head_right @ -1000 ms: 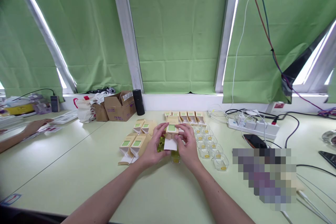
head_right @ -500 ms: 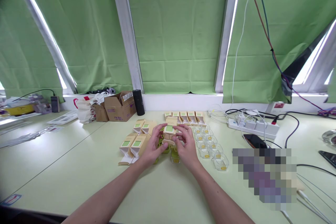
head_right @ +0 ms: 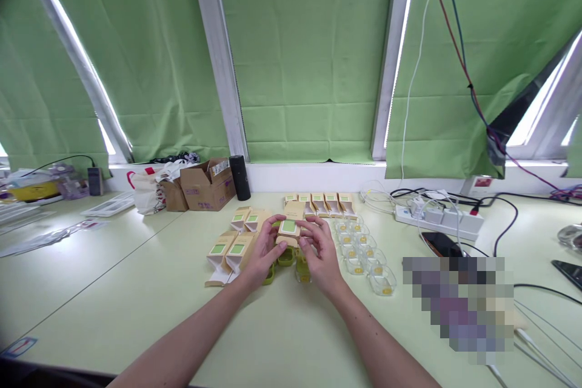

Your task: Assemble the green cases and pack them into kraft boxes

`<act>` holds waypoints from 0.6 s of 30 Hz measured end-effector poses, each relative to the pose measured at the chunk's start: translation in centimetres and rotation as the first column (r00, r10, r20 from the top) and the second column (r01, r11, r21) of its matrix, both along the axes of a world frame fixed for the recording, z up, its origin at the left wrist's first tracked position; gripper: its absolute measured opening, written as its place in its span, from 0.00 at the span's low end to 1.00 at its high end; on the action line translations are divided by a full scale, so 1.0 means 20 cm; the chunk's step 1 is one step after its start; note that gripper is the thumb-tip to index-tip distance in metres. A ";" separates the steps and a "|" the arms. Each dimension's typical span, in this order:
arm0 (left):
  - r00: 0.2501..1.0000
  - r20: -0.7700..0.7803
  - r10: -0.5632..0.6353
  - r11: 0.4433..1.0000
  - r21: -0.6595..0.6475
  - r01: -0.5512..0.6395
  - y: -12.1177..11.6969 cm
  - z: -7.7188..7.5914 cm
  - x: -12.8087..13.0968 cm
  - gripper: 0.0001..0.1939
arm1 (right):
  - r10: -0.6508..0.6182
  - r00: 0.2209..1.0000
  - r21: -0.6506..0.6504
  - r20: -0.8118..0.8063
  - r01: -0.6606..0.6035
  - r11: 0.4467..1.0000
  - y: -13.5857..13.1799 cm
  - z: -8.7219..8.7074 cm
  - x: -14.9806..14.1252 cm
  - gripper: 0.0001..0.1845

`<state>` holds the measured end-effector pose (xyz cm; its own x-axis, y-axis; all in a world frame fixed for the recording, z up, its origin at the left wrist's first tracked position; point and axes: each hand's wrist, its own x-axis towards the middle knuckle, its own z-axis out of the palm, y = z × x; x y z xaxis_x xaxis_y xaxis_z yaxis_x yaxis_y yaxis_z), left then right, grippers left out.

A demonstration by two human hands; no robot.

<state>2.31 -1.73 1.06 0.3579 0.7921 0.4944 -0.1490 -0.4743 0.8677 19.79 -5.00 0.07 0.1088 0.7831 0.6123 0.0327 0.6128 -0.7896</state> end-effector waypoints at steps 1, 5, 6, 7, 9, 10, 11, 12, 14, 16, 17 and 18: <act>1.000 0.007 -0.009 1.000 -0.009 0.009 0.00 0.00 0.00 0.31 | 0.003 1.000 0.003 0.003 -0.003 1.000 0.00 0.00 0.00 0.18; 0.999 0.027 -0.022 0.999 -0.026 0.023 -0.01 0.01 0.00 0.31 | 0.007 1.000 0.014 0.007 -0.007 1.000 -0.01 0.00 0.00 0.17; 0.999 0.031 -0.020 0.999 -0.027 0.021 -0.01 0.01 0.00 0.30 | 0.008 1.000 0.017 0.007 -0.008 1.000 -0.01 0.00 -0.01 0.17; 0.999 0.032 -0.019 0.999 -0.029 0.020 -0.01 0.01 0.00 0.30 | 0.009 1.000 0.018 0.008 -0.010 1.000 -0.01 0.00 -0.01 0.17; 0.999 0.033 -0.016 0.999 -0.032 0.018 -0.01 0.01 0.00 0.30 | 0.011 1.000 0.019 0.009 -0.011 1.000 -0.01 -0.01 -0.01 0.17; 0.999 0.034 -0.016 0.999 -0.034 0.018 -0.01 0.01 0.00 0.30 | 0.011 1.000 0.019 0.008 -0.011 1.000 -0.01 -0.01 -0.01 0.16; 0.999 0.036 -0.016 0.999 -0.036 0.018 -0.01 0.02 0.00 0.30 | 0.011 1.000 0.018 0.007 -0.011 1.000 -0.01 -0.01 -0.01 0.16; 0.999 0.038 -0.016 0.999 -0.040 0.018 -0.01 0.02 0.00 0.30 | 0.012 1.000 0.017 0.006 -0.012 1.000 -0.01 -0.01 -0.01 0.16; 0.999 0.043 -0.015 0.999 -0.047 0.017 -0.01 0.02 0.00 0.29 | 0.013 1.000 0.017 0.007 -0.013 1.000 -0.01 -0.01 -0.01 0.17; 0.999 0.043 -0.013 0.999 -0.052 0.015 -0.01 0.02 0.00 0.28 | 0.011 1.000 0.019 0.009 -0.011 1.000 -0.01 -0.01 -0.01 0.17; 0.999 0.042 -0.011 0.999 -0.052 0.013 -0.01 0.02 0.00 0.28 | 0.009 1.000 0.020 0.012 -0.010 1.000 -0.01 -0.01 -0.01 0.17; 0.999 0.041 -0.010 0.999 -0.051 0.012 -0.01 0.01 0.00 0.28 | 0.006 1.000 0.021 0.013 -0.007 1.000 -0.01 0.00 -0.01 0.17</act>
